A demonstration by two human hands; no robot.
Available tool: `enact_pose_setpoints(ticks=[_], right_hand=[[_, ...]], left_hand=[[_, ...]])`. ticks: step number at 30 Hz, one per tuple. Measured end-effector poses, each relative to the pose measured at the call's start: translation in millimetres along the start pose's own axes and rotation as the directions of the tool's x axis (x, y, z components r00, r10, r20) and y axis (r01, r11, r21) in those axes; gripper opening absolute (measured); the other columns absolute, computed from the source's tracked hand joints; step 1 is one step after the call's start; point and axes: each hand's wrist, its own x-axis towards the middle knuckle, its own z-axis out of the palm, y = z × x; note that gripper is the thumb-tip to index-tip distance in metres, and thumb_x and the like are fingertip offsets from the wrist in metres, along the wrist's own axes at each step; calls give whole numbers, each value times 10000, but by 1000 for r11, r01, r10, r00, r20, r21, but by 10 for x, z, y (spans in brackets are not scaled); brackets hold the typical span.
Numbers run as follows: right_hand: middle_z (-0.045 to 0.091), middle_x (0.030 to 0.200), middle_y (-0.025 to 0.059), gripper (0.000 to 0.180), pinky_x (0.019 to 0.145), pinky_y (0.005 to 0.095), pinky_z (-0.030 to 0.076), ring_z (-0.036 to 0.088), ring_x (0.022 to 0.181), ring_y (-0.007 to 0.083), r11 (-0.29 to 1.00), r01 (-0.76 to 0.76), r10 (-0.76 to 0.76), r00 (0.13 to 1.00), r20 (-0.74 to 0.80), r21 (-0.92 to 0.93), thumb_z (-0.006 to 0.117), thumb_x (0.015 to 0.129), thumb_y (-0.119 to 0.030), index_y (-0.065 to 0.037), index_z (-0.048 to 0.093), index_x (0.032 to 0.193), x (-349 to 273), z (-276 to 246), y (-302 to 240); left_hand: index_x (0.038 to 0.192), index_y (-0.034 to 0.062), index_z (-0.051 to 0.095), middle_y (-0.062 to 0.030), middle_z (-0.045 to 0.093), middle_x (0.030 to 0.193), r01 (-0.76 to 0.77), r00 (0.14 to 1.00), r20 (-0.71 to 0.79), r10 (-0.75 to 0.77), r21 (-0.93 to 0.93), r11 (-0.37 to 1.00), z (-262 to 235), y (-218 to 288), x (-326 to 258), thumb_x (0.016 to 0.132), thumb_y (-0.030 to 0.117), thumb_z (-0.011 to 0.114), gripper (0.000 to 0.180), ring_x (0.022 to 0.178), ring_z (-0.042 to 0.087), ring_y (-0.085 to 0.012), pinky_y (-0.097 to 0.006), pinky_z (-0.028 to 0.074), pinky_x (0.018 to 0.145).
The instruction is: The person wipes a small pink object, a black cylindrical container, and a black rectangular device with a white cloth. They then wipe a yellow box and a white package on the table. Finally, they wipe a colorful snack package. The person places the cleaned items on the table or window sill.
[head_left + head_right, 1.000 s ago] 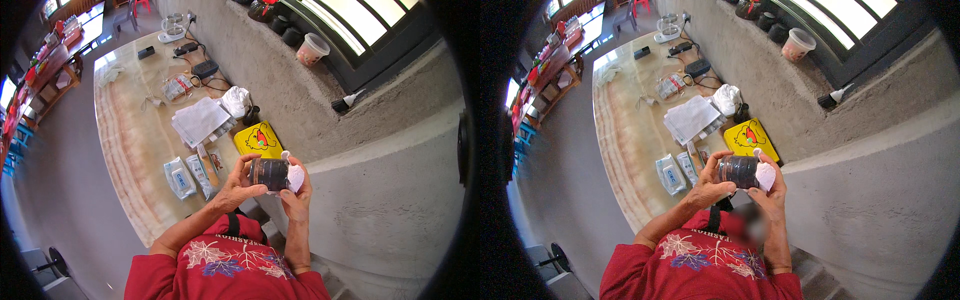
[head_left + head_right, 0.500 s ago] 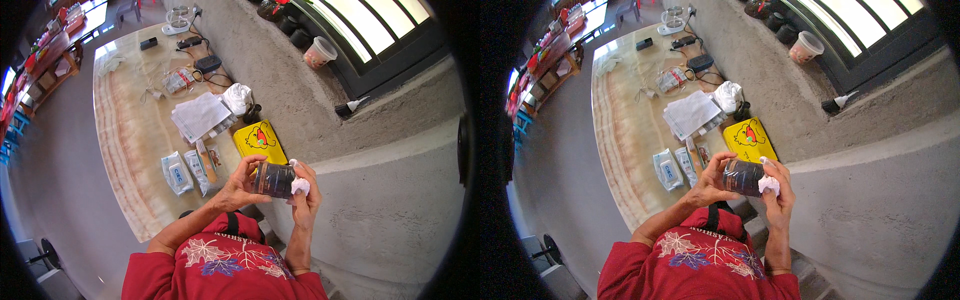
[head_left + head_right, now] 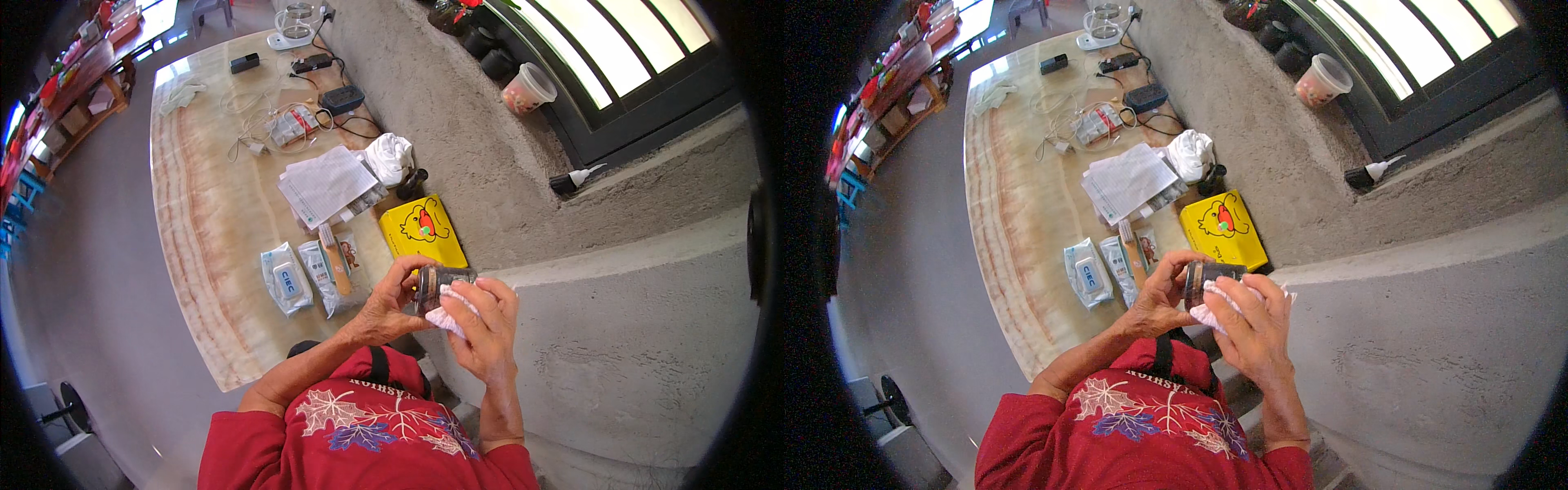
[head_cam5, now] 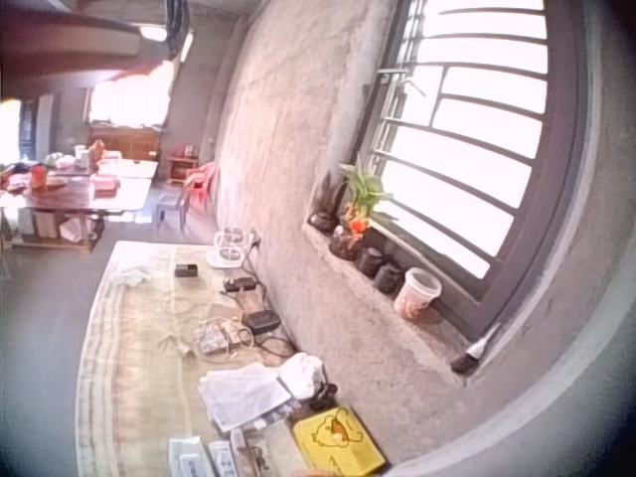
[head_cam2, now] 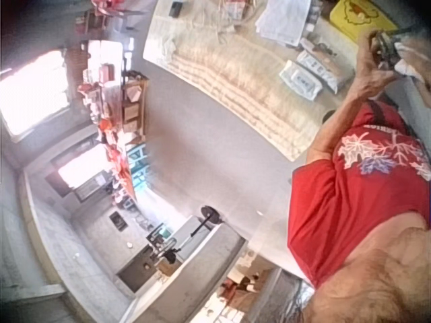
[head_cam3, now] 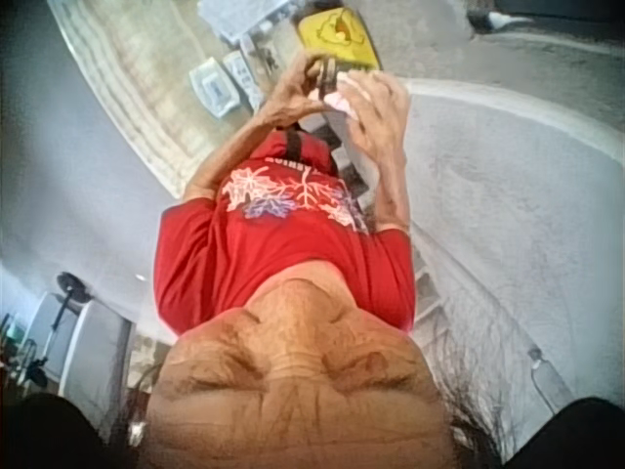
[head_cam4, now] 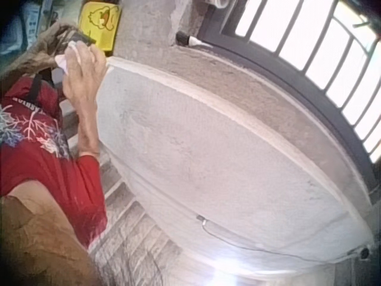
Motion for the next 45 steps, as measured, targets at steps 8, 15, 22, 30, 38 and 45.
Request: enact_pose_setpoints(ticks=[8, 15, 22, 30, 38, 45], right_hand=[[570, 1040, 91, 374, 844, 421, 386, 508, 986, 282, 986, -132, 128, 991, 42, 100, 639, 654, -80, -65, 605, 1026, 231, 110, 223], [557, 1177, 57, 416, 853, 430, 371, 513, 1042, 259, 980, 194, -181, 960, 212, -43, 685, 638, -116, -103, 604, 1046, 149, 238, -135], [589, 1051, 67, 321, 782, 361, 432, 548, 937, 234, 972, -128, 136, 990, -26, 199, 599, 748, -70, -51, 592, 1068, 235, 215, 413], [587, 1013, 57, 230, 770, 261, 456, 556, 859, 134, 200, -508, 737, 641, 213, 838, 503, 880, -81, -22, 576, 1089, 55, 205, 508], [543, 1141, 82, 294, 859, 274, 399, 498, 1008, 146, 375, -475, 638, 755, 150, 796, 453, 931, -190, -23, 554, 1151, 15, 532, 248], [608, 952, 33, 305, 729, 222, 437, 551, 828, 85, 66, -435, 723, 641, 257, 898, 465, 943, -225, 11, 560, 1109, -82, 585, 420]], left_hand=[[1275, 106, 336, -49, 452, 1216, -55, 998, 23, 55, 18, 998, -30, -68, -20, 638, -41, 766, 782, 1169, 434, -171, -326, 371, 991], [1271, 110, 329, -65, 462, 1215, -22, 999, -32, 21, -38, 999, -132, -182, -62, 674, 57, 777, 748, 1142, 462, -180, -332, 391, 966], [1256, 112, 343, -38, 406, 1228, 45, 998, -35, -50, -132, 990, -64, -172, 6, 624, -67, 767, 782, 1155, 429, -172, -332, 406, 970], [1354, 143, 283, -70, 421, 1249, 97, 982, -124, -140, -297, 950, -82, -14, 10, 656, -52, 748, 862, 1129, 460, -194, -329, 389, 981], [1370, 128, 298, -56, 441, 1250, 184, 968, -51, -245, -520, 834, -175, -124, -42, 752, 17, 685, 738, 1052, 517, -183, -314, 470, 777], [1378, 124, 301, -102, 512, 1217, 276, 954, 105, -280, -673, 686, -263, -232, -73, 862, 209, 580, 593, 920, 593, -237, -289, 461, 680]])
